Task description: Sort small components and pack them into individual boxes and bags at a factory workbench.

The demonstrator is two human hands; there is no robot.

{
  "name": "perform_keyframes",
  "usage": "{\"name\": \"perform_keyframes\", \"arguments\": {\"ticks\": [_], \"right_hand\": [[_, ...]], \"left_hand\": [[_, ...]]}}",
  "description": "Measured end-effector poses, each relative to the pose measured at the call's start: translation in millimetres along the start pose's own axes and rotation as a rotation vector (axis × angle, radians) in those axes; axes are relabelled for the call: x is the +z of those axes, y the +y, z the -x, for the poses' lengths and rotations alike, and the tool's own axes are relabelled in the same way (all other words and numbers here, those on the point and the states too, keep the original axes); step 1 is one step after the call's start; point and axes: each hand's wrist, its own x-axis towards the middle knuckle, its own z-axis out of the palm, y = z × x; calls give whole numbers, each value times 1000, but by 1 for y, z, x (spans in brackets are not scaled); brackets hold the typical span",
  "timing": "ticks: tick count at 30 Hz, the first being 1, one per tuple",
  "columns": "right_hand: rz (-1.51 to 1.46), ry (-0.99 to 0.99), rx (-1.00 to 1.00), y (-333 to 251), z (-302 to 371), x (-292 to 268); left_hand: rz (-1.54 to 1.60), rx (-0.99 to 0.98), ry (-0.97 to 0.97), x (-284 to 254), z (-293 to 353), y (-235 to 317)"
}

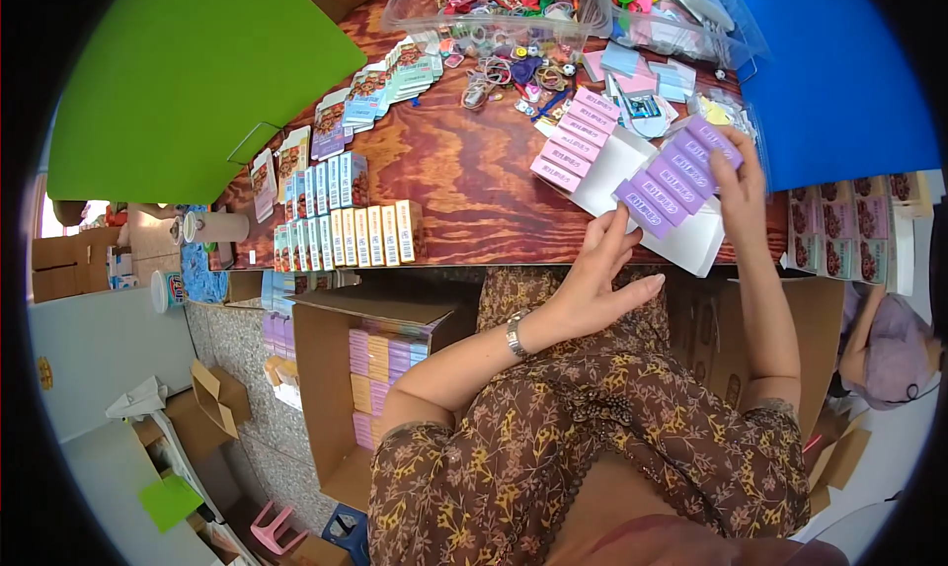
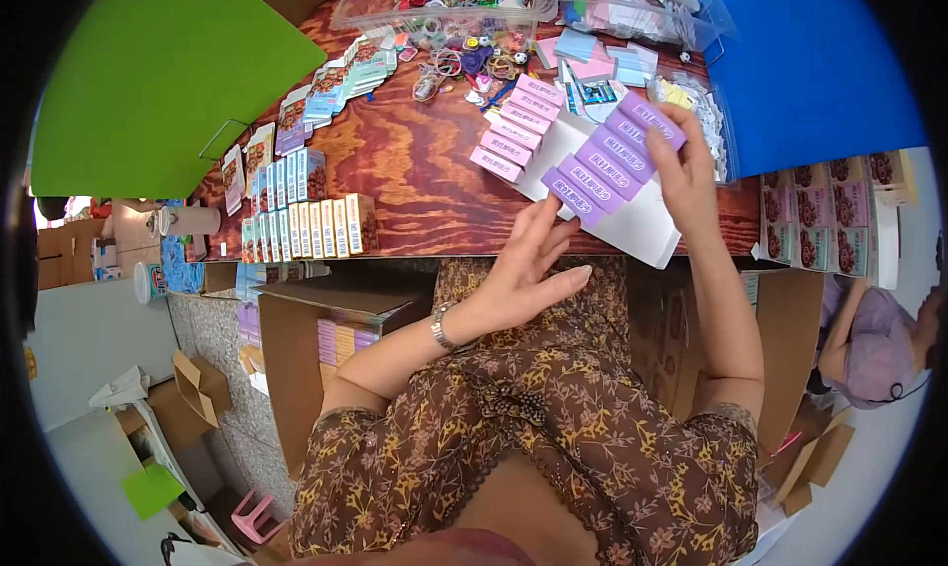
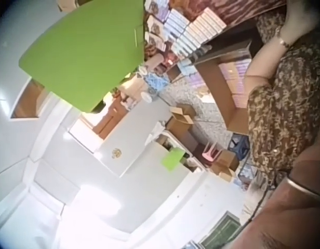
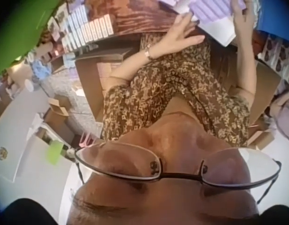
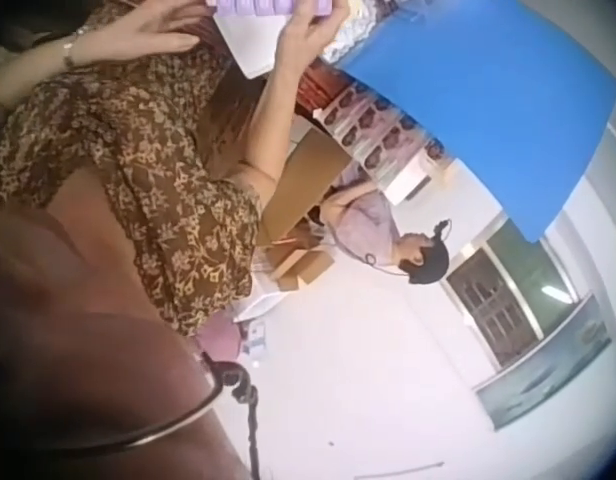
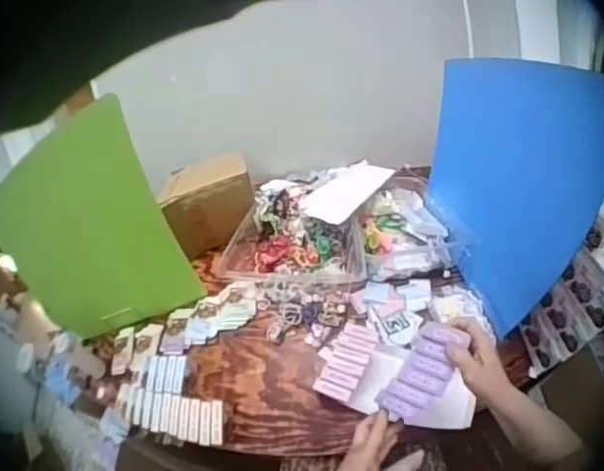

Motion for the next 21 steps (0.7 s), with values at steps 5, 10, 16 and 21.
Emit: {"name": "perform_keyframes", "arguments": {"ticks": [5,10,16,21], "right_hand": [[50,-59,89,77,-12,10],[-11,-101,85,106,-31,32],[102,-103,57,120,-41,43],[262,-39,47,122,-40,52]], "left_hand": [[129,-55,168,3,-19,-39],[105,-5,320,1,-23,-55],[-40,-4,390,-4,-27,-86],[-134,-67,384,-13,-12,-87]]}}
